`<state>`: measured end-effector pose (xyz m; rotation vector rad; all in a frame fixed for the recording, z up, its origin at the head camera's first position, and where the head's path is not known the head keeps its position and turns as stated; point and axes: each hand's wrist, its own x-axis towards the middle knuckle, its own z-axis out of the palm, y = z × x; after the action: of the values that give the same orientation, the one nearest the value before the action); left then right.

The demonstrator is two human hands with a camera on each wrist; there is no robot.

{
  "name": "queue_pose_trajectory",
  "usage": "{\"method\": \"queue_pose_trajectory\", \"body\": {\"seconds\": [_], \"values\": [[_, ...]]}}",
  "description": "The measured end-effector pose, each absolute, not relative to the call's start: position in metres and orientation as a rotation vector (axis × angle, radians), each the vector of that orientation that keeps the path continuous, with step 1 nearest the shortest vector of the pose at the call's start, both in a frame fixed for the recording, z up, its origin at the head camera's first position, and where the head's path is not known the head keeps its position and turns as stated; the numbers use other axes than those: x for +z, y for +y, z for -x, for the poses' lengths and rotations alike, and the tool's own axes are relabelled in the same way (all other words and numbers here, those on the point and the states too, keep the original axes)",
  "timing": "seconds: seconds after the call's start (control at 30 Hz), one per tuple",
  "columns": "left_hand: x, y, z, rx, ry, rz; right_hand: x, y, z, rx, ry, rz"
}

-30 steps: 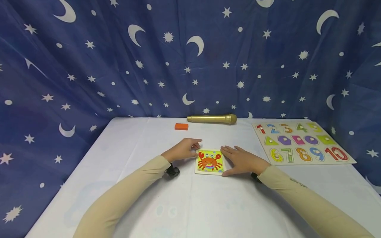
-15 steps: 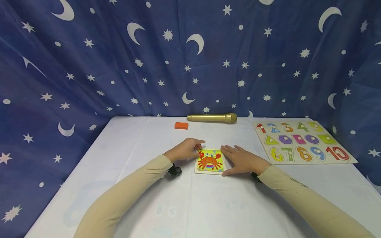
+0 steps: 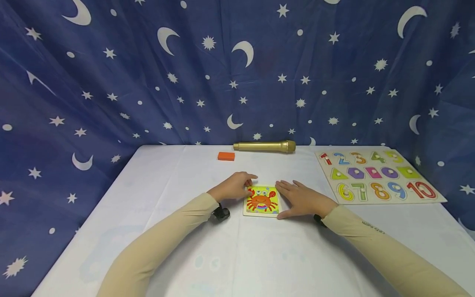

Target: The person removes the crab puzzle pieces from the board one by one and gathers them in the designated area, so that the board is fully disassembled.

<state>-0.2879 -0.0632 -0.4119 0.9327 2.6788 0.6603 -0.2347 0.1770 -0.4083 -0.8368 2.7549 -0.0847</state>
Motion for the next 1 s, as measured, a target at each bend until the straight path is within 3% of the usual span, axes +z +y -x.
{"method": "queue_pose_trajectory", "body": {"seconds": [1.0], "values": [[-0.404, -0.059, 0.286, 0.588, 2.724, -0.929, -0.405, 0.177, 0.235, -0.076, 2.747, 0.804]]}}
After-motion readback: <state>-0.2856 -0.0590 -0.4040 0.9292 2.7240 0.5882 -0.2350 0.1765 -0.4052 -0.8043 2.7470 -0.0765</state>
